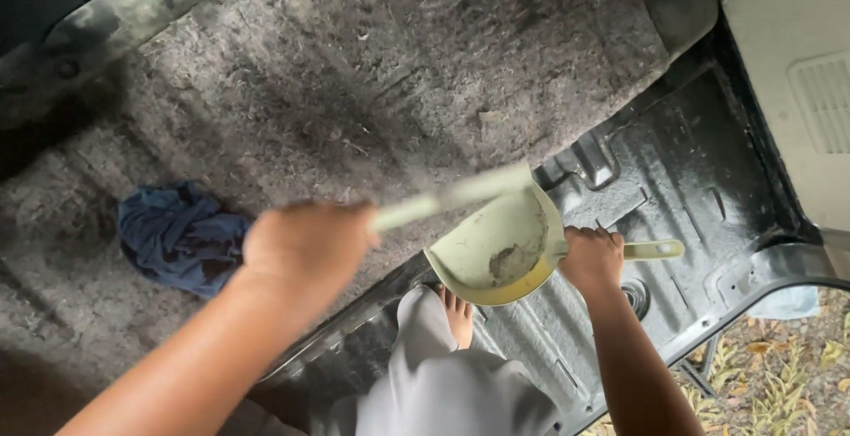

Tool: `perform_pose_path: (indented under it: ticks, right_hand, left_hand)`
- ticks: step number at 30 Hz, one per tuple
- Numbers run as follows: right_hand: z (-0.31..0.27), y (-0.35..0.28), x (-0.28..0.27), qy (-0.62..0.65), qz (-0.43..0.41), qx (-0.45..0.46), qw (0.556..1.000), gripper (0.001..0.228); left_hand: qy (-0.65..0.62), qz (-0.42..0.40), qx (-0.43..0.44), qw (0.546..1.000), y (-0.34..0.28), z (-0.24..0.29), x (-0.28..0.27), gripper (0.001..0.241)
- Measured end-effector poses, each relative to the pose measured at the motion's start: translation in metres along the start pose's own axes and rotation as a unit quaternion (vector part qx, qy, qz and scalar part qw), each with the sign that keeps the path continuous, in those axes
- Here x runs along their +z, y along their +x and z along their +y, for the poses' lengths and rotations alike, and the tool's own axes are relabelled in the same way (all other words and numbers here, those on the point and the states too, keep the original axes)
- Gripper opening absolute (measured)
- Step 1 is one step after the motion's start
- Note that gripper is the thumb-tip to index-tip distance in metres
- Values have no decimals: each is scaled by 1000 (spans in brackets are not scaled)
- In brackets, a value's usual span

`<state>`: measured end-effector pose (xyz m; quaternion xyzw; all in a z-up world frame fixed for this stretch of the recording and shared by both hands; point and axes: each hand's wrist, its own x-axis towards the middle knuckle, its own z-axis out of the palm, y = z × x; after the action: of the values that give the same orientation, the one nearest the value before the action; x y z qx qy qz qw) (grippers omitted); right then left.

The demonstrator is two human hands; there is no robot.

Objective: The person sweeps debris from the car's carpeted floor mat into a dustpan using a small brush. They then lift the mat to sweep the underlying floor area and wipe it with a blue cloth.

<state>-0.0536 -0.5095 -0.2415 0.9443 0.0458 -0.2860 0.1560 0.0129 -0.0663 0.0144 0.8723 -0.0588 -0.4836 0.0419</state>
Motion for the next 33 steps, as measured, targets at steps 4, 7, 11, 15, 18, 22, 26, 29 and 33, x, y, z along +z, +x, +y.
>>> perform_pose_path:
  ticks: [4, 7, 11, 15, 18, 22, 26, 29, 33]
  right_hand:
    - [-5, -6, -8, 15, 26, 1, 1000, 25]
    - [1, -2, 6, 3, 28, 2, 1000, 26]
    - [4, -3, 14, -6, 62, -12, 998, 24]
    - [5, -7, 15, -12, 126, -13, 992, 22]
    - [6, -13, 9, -26, 143, 2, 989, 25]
    - [10, -15, 0, 1, 92, 10, 996, 27]
    - [12, -4, 1, 15, 46, 13, 999, 27]
    - [14, -7, 8, 5, 57, 6, 998, 24]
    - [7, -12, -3, 4, 64, 8, 998, 26]
  left_hand:
    - [17, 58, -57, 997, 19, -21, -6, 29]
    - [50, 12, -30, 998, 30, -9, 15, 32]
    - [25, -51, 17, 998, 17, 16, 34, 29]
    - [46, -28, 61, 997, 9, 21, 39, 22]
    - [93, -19, 47, 994, -5, 11, 2, 23]
    - [57, 48, -8, 997, 24, -4, -9, 25]
    - [23, 58, 2, 998, 53, 1, 22, 23]
    - [24, 23, 52, 998, 37, 19, 33, 23]
    - [25, -10, 58, 998, 9, 22, 19, 24]
